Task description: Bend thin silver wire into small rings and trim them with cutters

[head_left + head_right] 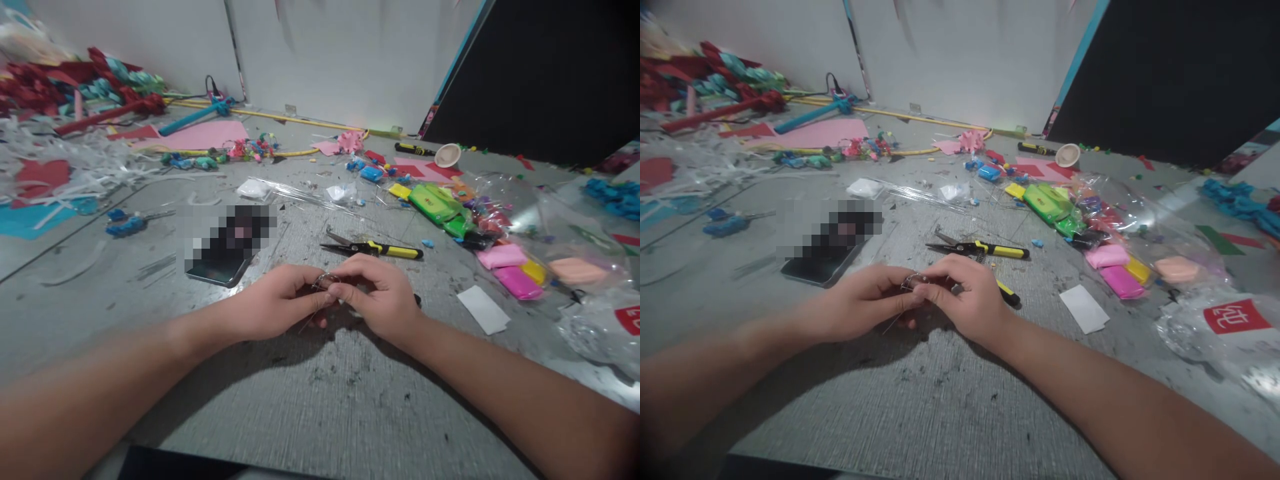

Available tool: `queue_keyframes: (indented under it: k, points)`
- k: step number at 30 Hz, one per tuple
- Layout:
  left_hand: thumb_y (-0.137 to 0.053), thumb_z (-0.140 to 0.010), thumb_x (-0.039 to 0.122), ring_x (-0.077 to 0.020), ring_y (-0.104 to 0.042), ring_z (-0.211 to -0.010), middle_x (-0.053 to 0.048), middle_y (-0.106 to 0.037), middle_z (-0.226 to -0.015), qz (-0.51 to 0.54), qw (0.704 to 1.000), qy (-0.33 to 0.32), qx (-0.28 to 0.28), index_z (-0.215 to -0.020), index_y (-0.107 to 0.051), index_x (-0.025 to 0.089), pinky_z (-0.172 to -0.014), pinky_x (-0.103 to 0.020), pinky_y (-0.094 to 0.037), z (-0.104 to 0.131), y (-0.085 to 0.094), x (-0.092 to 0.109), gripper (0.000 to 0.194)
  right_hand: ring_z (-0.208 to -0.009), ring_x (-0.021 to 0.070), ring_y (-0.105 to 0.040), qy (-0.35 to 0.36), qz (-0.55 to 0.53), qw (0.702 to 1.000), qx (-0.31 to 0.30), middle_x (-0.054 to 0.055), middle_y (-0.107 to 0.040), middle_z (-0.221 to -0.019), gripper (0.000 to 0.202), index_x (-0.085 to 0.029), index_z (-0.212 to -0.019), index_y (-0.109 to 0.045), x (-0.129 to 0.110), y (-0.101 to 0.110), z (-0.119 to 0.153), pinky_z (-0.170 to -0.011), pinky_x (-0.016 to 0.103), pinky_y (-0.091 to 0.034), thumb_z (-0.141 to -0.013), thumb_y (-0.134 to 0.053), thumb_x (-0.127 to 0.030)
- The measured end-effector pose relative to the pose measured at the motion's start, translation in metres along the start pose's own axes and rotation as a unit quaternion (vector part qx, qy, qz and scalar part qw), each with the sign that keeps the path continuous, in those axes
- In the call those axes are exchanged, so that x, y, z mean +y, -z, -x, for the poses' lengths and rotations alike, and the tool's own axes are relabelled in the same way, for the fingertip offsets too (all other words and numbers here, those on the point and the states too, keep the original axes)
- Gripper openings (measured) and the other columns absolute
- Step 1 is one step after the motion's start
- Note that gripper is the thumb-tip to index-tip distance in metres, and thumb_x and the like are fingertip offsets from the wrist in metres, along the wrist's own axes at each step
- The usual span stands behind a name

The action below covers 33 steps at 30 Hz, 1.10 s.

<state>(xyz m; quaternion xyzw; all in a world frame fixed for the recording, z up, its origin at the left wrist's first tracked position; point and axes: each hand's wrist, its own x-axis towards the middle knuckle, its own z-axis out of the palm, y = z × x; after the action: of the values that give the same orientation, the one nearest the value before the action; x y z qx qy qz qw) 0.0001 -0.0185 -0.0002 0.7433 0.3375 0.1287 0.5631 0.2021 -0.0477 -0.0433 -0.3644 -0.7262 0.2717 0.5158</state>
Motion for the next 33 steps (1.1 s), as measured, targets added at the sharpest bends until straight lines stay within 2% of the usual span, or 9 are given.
queue_keyframes:
  k: [4, 8, 13, 16, 18, 22, 25, 33]
  points:
    - [-0.060, -0.094, 0.035, -0.0103, -0.055, -0.060, -0.002, -0.066, -0.073, 0.022, 0.999, 0.013, -0.027, -0.086, -0.067, 0.014, -0.054, -0.022, -0.039, 0.0001, 0.0050, -0.0010, 0.023, -0.077, 0.0146, -0.068, -0.022, -0.033, 0.999, -0.001, 0.002, -0.072, -0.086, 0.011, -0.022, -0.092, -0.076, 0.0031, -0.0004, -0.0004, -0.067, 0.029, -0.055, -0.090, -0.077, -0.032]
    - [-0.060, -0.090, 0.027, -0.0109, -0.056, -0.063, -0.003, -0.068, -0.073, 0.080, 0.996, 0.027, -0.020, -0.082, -0.069, 0.014, -0.058, -0.023, -0.041, 0.0005, 0.0057, 0.0016, 0.018, -0.073, 0.0135, -0.067, -0.041, -0.053, 0.998, -0.011, 0.002, -0.070, -0.084, 0.011, -0.021, -0.091, -0.075, 0.0028, -0.0001, 0.0001, -0.064, 0.027, -0.055, -0.090, -0.076, -0.031]
    - [-0.062, -0.093, 0.038, -0.0113, -0.055, -0.062, -0.003, -0.066, -0.072, 0.071, 0.997, 0.032, -0.024, -0.085, -0.070, 0.013, -0.057, -0.024, -0.039, 0.0003, 0.0053, -0.0003, 0.027, -0.078, 0.0156, -0.067, -0.017, 0.007, 1.000, 0.005, 0.003, -0.074, -0.086, 0.012, -0.021, -0.091, -0.075, 0.0001, 0.0002, 0.0006, -0.071, 0.030, -0.055, -0.091, -0.076, -0.033]
    - [-0.063, -0.094, 0.041, -0.0098, -0.053, -0.061, -0.001, -0.063, -0.070, 0.068, 0.997, 0.026, -0.031, -0.082, -0.069, 0.014, -0.055, -0.022, -0.037, -0.0007, 0.0055, -0.0033, 0.030, -0.079, 0.0163, -0.068, -0.015, -0.005, 1.000, 0.017, 0.003, -0.075, -0.087, 0.014, -0.022, -0.094, -0.076, -0.0015, -0.0002, 0.0008, -0.070, 0.031, -0.055, -0.088, -0.079, -0.034]
    - [-0.064, -0.094, 0.040, -0.0098, -0.055, -0.063, -0.001, -0.063, -0.072, 0.091, 0.995, 0.018, -0.028, -0.083, -0.068, 0.014, -0.057, -0.022, -0.041, -0.0014, 0.0050, -0.0043, 0.029, -0.080, 0.0166, -0.069, -0.028, -0.032, 0.999, 0.020, 0.004, -0.075, -0.090, 0.015, -0.022, -0.098, -0.076, -0.0022, -0.0002, 0.0010, -0.069, 0.030, -0.056, -0.088, -0.078, -0.032]
    - [-0.064, -0.095, 0.034, -0.0112, -0.061, -0.072, -0.003, -0.067, -0.082, 0.158, 0.987, 0.011, -0.019, -0.092, -0.068, 0.014, -0.068, -0.025, -0.051, -0.0018, 0.0031, -0.0045, 0.021, -0.082, 0.0155, -0.069, -0.058, -0.058, 0.996, 0.025, 0.004, -0.074, -0.093, 0.013, -0.021, -0.101, -0.076, -0.0019, 0.0004, 0.0009, -0.071, 0.030, -0.057, -0.094, -0.065, -0.023]
    - [-0.063, -0.096, 0.033, -0.0106, -0.061, -0.073, -0.002, -0.067, -0.083, 0.171, 0.985, 0.019, -0.019, -0.092, -0.068, 0.014, -0.069, -0.025, -0.050, -0.0014, 0.0022, -0.0043, 0.020, -0.082, 0.0152, -0.069, -0.058, -0.043, 0.997, 0.024, 0.003, -0.073, -0.089, 0.013, -0.021, -0.099, -0.076, -0.0008, 0.0004, 0.0003, -0.073, 0.031, -0.056, -0.093, -0.064, -0.020]
    - [-0.063, -0.096, 0.036, -0.0108, -0.059, -0.071, -0.001, -0.065, -0.080, 0.162, 0.986, 0.021, -0.021, -0.086, -0.065, 0.015, -0.066, -0.025, -0.046, -0.0006, 0.0020, -0.0030, 0.023, -0.079, 0.0156, -0.068, -0.062, -0.025, 0.997, 0.023, 0.003, -0.074, -0.087, 0.012, -0.021, -0.096, -0.076, -0.0001, 0.0002, 0.0000, -0.073, 0.032, -0.055, -0.093, -0.065, -0.023]
